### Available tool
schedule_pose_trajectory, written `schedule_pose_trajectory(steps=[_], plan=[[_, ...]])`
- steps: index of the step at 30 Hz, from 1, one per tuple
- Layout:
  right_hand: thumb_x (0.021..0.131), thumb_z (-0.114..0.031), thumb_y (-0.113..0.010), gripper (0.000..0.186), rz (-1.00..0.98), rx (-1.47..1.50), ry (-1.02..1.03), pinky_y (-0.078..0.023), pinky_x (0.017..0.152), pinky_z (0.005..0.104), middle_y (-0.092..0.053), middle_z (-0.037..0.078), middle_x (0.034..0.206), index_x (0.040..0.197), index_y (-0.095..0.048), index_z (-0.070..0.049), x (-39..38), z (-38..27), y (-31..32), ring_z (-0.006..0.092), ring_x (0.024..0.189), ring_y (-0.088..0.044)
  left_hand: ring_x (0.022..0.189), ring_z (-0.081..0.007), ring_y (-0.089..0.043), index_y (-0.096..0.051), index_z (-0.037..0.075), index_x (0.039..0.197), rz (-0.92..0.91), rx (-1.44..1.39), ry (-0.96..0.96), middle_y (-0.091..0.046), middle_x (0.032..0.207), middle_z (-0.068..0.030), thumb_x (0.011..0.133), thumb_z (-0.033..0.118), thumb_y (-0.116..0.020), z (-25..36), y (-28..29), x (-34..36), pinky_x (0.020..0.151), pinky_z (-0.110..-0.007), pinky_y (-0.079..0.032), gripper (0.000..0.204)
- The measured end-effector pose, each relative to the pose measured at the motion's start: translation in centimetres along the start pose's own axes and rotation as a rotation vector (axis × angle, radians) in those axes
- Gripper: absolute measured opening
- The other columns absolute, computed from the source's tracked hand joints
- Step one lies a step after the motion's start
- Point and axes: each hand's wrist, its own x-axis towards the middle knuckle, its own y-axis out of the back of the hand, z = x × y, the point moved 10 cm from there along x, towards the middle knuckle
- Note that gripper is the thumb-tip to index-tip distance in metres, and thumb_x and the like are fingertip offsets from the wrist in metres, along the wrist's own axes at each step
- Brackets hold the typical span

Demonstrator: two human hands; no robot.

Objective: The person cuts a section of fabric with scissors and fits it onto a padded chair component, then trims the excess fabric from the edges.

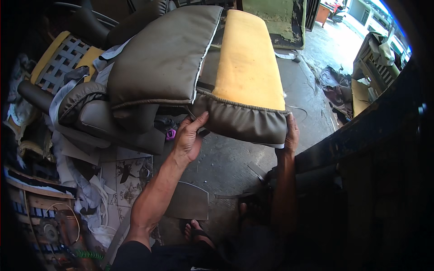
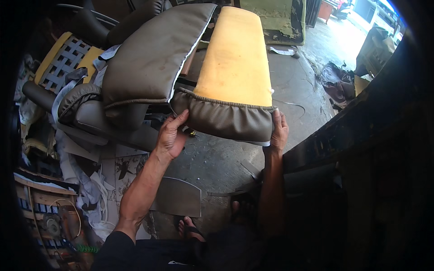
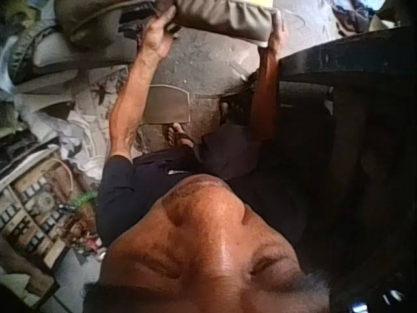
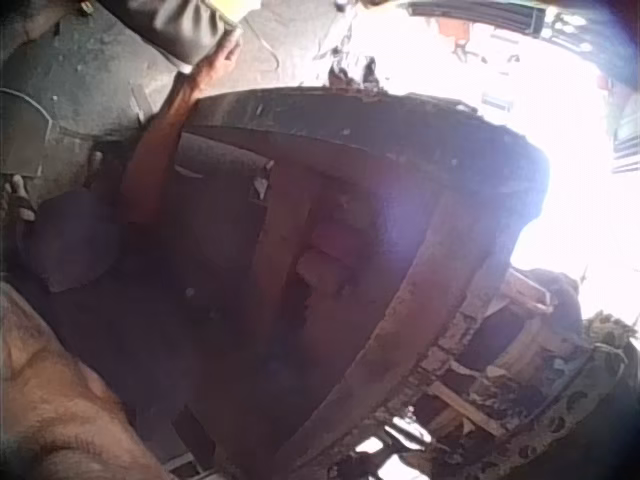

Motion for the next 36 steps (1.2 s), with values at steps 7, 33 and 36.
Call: schedule_pose_trajectory(steps=[7, 33, 36], plan=[[0.099, -0.020, -0.063, 0.016, 0.223, -0.199, 0.448, -0.049, 0.073, 0.0215, -0.065, 0.002, 0.092, 0.101, -0.058, -0.005, -1.3, -7.9, -1.4, 0.0068, 0.081, -0.059, 0.092, -0.0112, -0.063, -0.066, 0.011, 0.111, -0.021, -0.256, -0.102, -0.070, 0.102, 0.0008, 0.096, 0.025, -0.066, 4.7, -4.0, -0.5, 0.078, -0.029, -0.048, 0.020], [0.100, -0.009, -0.049, 0.020, 0.064, -0.052, 0.214, -0.053, 0.069, 0.0257, -0.067, 0.006, 0.094, 0.106, -0.064, 0.002, 3.4, 2.3, 4.8, 0.0122, 0.078, -0.063, 0.068, -0.0109, -0.057, -0.058, 0.007, 0.106, 0.273, 0.227, -0.165, -0.058, 0.084, -0.0005, 0.103, 0.034, -0.049, 3.4, 1.9, -1.1, 0.055, -0.026, -0.046, 0.028], [0.101, -0.010, -0.047, 0.020, 0.076, -0.057, 0.279, -0.054, 0.068, 0.0252, -0.066, 0.004, 0.092, 0.104, -0.063, 0.001, 4.4, 0.8, 6.9, 0.0113, 0.077, -0.062, 0.073, -0.0082, -0.053, -0.058, 0.005, 0.104, 0.204, 0.415, -0.426, -0.056, 0.084, -0.0012, 0.102, 0.025, -0.054, 6.2, -2.1, -2.9, 0.060, -0.024, -0.045, 0.021]])
